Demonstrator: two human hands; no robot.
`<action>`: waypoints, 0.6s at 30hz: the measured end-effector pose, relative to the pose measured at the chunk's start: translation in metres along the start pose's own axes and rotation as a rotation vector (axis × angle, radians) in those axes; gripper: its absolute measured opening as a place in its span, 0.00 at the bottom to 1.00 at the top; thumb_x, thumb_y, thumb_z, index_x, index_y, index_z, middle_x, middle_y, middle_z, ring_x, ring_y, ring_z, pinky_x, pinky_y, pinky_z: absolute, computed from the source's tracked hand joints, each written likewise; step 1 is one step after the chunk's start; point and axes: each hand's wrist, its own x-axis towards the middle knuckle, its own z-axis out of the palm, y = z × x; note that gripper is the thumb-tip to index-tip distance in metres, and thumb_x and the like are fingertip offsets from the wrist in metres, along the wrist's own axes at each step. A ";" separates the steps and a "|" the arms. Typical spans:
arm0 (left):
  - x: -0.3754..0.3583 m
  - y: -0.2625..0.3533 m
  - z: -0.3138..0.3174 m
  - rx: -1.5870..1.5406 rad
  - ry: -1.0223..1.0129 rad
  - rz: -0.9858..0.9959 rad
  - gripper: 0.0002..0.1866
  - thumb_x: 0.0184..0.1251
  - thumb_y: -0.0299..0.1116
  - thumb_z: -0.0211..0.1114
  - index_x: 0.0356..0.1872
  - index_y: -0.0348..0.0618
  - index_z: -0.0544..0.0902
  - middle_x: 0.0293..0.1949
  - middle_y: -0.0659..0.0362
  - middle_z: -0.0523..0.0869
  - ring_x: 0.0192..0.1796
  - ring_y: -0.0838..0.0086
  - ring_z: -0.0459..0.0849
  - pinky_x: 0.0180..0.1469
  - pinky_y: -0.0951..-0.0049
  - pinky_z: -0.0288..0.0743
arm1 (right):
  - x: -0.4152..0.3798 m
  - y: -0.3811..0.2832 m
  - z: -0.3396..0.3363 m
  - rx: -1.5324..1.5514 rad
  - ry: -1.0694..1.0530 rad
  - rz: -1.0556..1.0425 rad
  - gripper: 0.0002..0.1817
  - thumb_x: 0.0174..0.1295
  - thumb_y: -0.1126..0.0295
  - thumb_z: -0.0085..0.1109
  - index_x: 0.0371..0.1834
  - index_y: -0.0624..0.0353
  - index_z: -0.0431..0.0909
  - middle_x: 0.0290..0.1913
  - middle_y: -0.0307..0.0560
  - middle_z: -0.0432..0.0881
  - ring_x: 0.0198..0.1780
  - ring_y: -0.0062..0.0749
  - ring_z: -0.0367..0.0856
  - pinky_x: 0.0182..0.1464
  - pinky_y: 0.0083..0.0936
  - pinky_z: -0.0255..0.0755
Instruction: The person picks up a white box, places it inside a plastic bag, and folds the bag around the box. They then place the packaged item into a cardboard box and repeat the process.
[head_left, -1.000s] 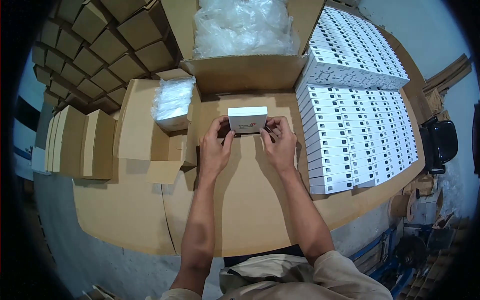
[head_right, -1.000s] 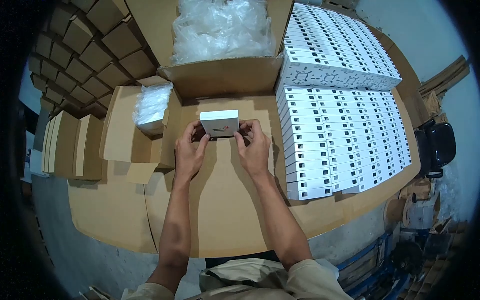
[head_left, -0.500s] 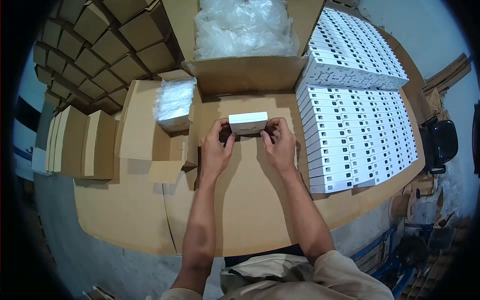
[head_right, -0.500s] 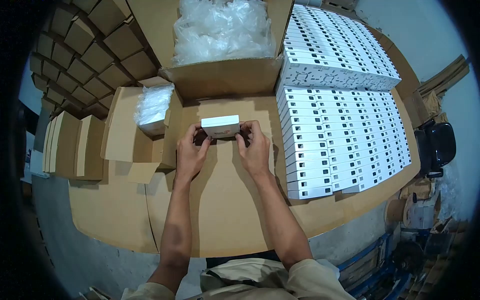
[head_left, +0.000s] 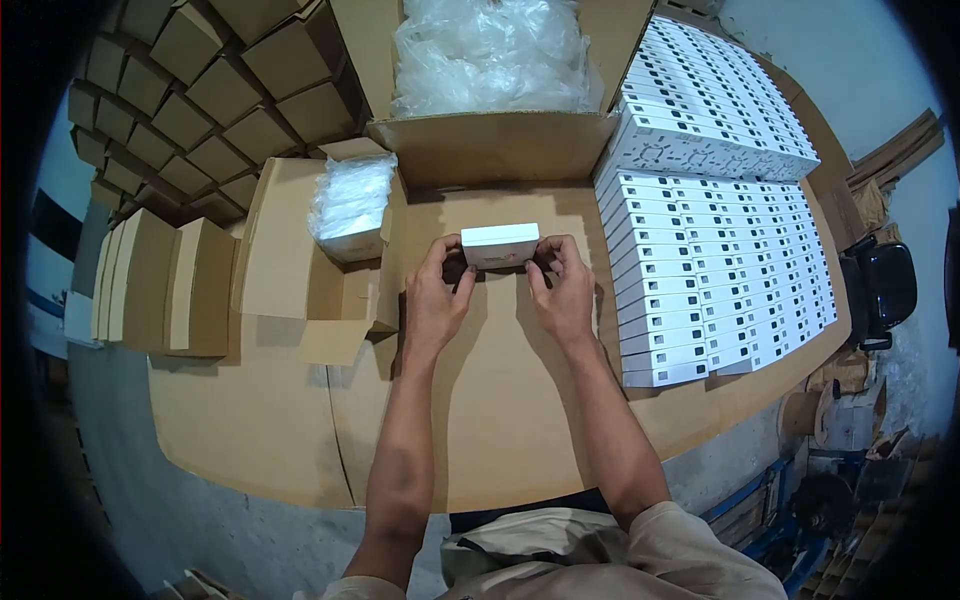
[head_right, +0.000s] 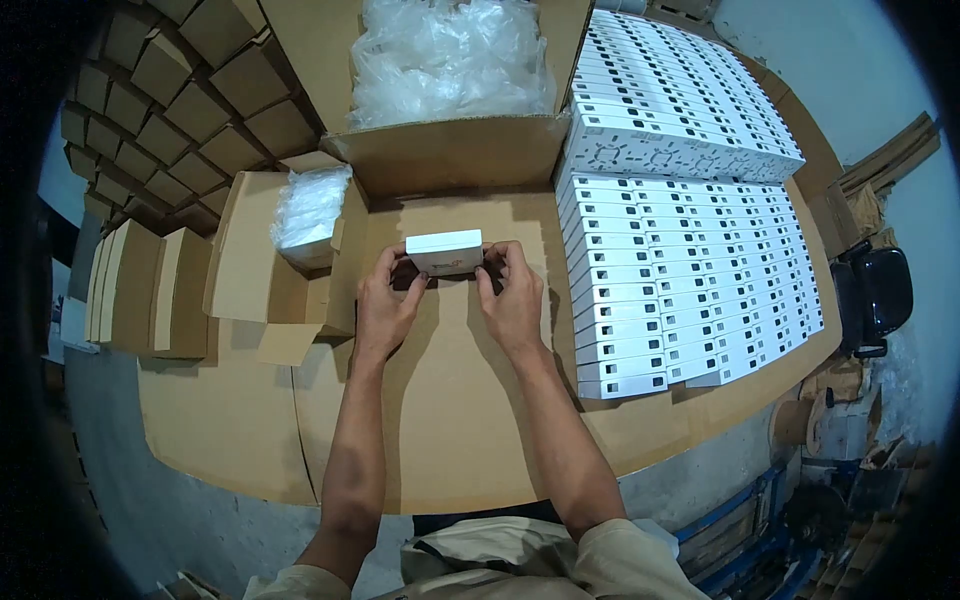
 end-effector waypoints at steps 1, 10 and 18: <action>0.000 0.000 0.001 -0.009 0.030 0.031 0.25 0.66 0.21 0.68 0.64 0.35 0.75 0.56 0.46 0.87 0.60 0.61 0.87 0.63 0.62 0.79 | 0.000 0.001 0.000 -0.019 -0.009 -0.016 0.16 0.60 0.87 0.60 0.51 0.66 0.71 0.47 0.58 0.86 0.51 0.47 0.88 0.45 0.32 0.82; -0.004 0.015 -0.001 0.067 0.290 0.218 0.27 0.69 0.25 0.63 0.69 0.37 0.72 0.57 0.48 0.84 0.56 0.62 0.85 0.58 0.65 0.78 | -0.002 -0.013 -0.005 0.071 0.014 0.056 0.31 0.55 0.90 0.48 0.66 0.69 0.64 0.67 0.58 0.73 0.70 0.46 0.79 0.44 0.22 0.82; 0.058 0.094 0.002 0.035 0.344 0.467 0.09 0.68 0.24 0.66 0.47 0.36 0.84 0.43 0.51 0.87 0.47 0.58 0.87 0.50 0.62 0.79 | -0.003 -0.011 -0.004 0.050 0.053 0.067 0.28 0.56 0.88 0.49 0.64 0.70 0.66 0.62 0.63 0.77 0.65 0.48 0.82 0.65 0.37 0.78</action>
